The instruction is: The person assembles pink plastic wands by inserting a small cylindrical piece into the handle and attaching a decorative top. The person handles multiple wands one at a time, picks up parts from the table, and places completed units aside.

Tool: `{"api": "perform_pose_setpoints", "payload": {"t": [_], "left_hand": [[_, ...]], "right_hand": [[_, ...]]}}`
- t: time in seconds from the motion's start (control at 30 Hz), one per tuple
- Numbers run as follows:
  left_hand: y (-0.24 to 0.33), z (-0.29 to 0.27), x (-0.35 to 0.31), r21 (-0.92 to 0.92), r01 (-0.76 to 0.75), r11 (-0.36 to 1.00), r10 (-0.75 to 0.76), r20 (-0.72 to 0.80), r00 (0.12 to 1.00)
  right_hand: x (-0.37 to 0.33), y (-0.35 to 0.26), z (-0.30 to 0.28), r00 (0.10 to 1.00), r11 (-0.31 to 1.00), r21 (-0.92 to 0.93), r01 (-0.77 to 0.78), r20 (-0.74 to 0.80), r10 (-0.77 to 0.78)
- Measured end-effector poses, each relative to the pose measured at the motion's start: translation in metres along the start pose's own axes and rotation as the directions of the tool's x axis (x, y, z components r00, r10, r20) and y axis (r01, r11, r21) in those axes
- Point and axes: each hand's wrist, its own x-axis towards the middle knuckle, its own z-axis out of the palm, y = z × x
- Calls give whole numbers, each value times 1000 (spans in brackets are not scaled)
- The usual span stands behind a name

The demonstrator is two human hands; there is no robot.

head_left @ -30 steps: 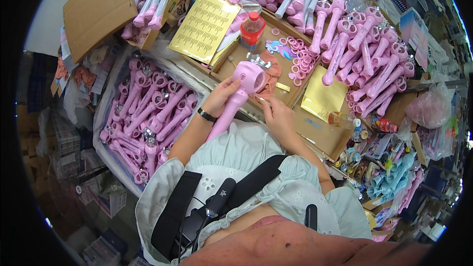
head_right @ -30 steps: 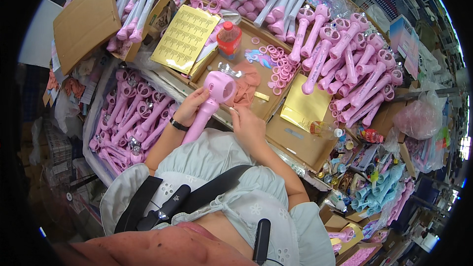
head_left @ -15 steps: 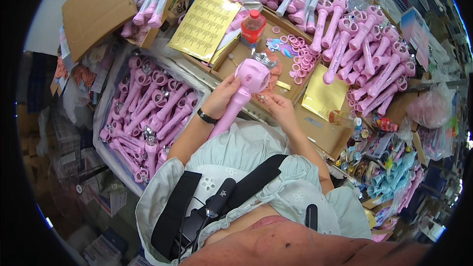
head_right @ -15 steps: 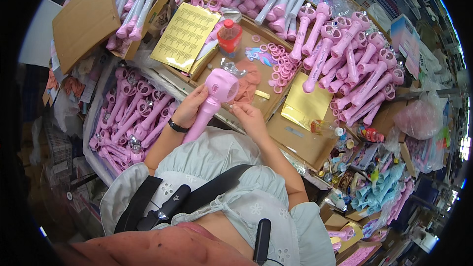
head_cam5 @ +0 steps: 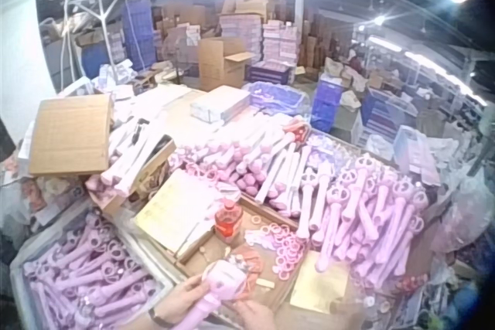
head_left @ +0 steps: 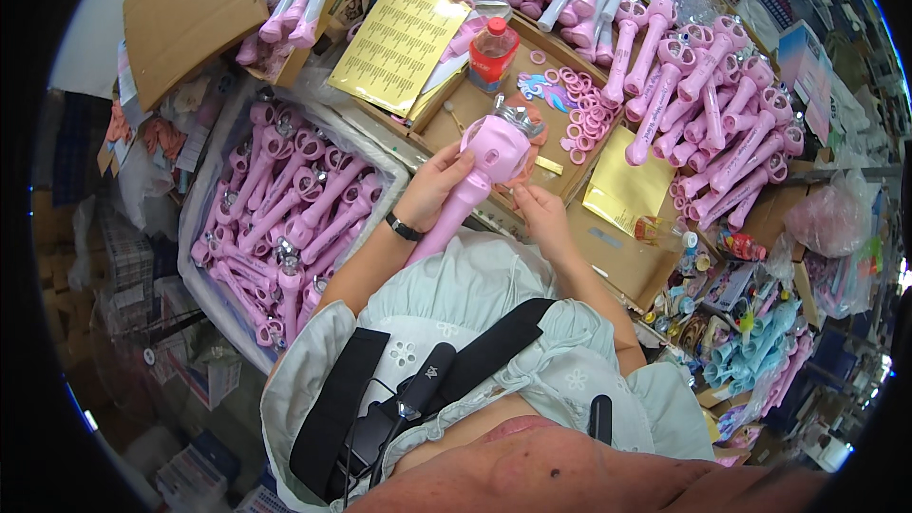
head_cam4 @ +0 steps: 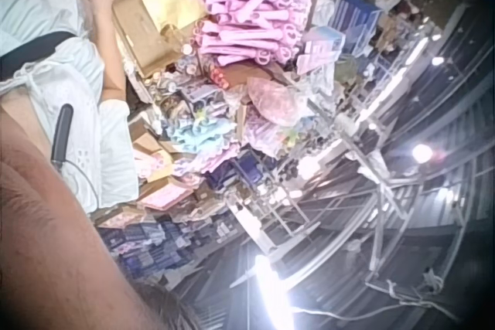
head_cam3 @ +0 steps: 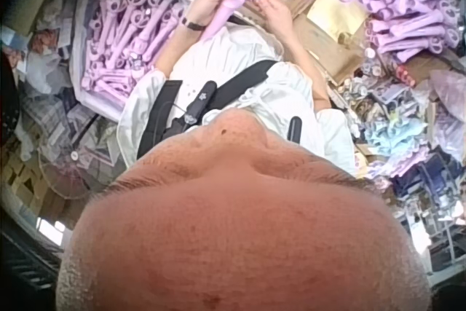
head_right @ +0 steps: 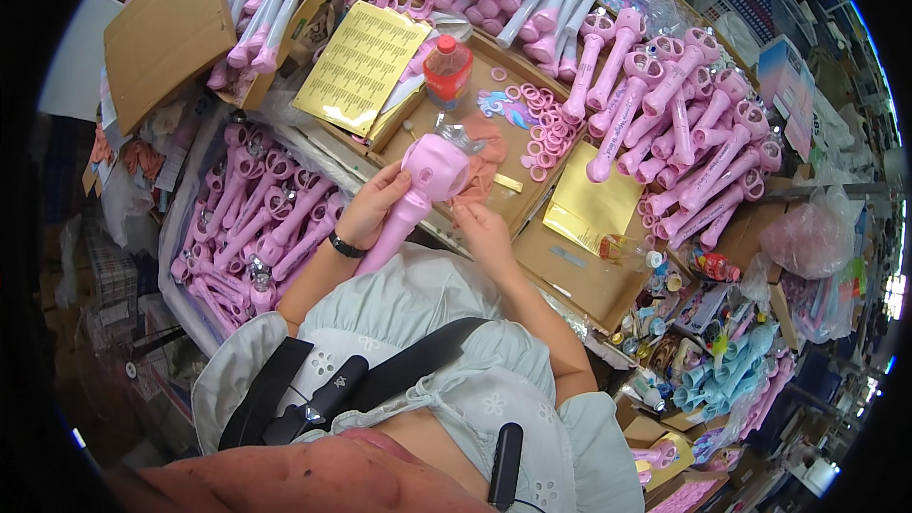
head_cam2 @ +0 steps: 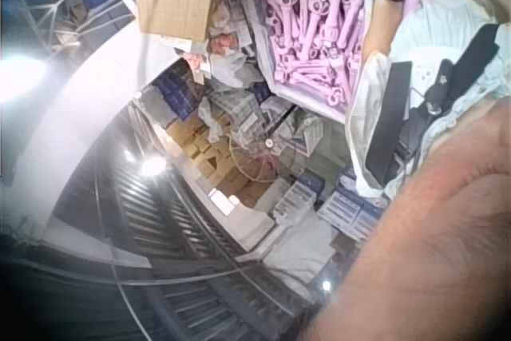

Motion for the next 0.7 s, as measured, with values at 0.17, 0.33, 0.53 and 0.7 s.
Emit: {"api": "perform_pose_setpoints", "payload": {"t": [0.17, 0.33, 0.53, 0.7], "left_hand": [[-1, 1, 0, 38, -18, 999, 17, 14, 1000], [-4, -5, 6, 33, 0, 999, -1, 33, 999], [-4, -8, 7, -93, 142, 986, -132, 109, 985], [-5, -8, 7, -45, 149, 988, -146, 72, 987]], "right_hand": [[6, -3, -13, 891, 774, 452, -444, 318, 326], [5, -1, -8, 901, 810, 404, -426, 269, 339], [-1, 11, -4, 992, 992, 1, -125, 16, 125], [-12, 4, -7, 987, 924, -381, 42, -125, -96]]}}
